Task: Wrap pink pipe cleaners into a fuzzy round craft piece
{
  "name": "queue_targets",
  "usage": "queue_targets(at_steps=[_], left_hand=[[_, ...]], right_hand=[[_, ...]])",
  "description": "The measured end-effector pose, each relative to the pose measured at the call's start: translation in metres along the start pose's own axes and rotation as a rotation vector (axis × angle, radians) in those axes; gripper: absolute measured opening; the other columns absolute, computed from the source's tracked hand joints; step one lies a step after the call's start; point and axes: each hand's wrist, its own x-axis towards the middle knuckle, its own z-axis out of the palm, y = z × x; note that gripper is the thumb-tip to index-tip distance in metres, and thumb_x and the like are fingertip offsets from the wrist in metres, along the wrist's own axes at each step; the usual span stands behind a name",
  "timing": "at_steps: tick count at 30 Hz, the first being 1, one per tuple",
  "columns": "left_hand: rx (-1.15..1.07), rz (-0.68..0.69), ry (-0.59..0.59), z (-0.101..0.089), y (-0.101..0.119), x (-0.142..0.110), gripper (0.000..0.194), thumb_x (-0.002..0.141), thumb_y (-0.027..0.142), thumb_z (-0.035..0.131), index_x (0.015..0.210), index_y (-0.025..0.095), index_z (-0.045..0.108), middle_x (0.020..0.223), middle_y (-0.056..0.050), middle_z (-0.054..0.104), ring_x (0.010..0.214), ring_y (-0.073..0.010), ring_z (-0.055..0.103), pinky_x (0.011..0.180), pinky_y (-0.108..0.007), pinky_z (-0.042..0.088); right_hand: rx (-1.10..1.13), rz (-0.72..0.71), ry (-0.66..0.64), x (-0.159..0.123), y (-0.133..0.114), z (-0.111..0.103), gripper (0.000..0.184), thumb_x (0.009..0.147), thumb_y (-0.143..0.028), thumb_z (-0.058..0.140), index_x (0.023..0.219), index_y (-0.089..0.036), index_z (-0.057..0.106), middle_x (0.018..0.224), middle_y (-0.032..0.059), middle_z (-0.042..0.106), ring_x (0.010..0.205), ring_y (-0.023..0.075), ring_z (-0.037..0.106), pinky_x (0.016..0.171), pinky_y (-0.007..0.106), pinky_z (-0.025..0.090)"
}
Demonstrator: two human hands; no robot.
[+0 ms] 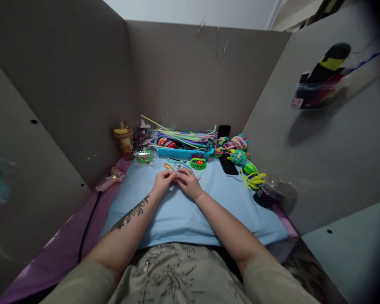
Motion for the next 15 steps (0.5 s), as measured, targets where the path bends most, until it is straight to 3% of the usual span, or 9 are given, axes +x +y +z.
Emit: queue_targets(at_steps=[10,15], left_hand=[[-0.028,0.001,0.040,0.0019,-0.0008,-0.0010,0.025,0.062,0.039,0.071,0.062,0.016,0.064,0.060,-0.001,0.063,0.062,-0.0157,0.056,0.064,-0.028,0.046],[-0.054,0.023,0.091,-0.0021,-0.0054,0.0006,0.029,0.070,0.045,0.062,0.065,0.016,0.058,0.059,0.002,0.056,0.058,-0.0124,0.051,0.060,-0.024,0.041]], right_hand=[[-0.019,-0.060,-0.002,-0.0008,0.0025,0.0024,0.020,0.086,-0.021,0.056,0.100,-0.027,0.070,0.114,0.0079,0.062,0.108,0.0230,0.056,0.097,0.044,0.044],[0.163,0.109,0.125,-0.0024,0.0043,-0.0062,0.042,0.086,-0.020,0.049,0.128,-0.021,0.053,0.133,0.0120,0.053,0.118,0.0232,0.052,0.102,0.043,0.042]])
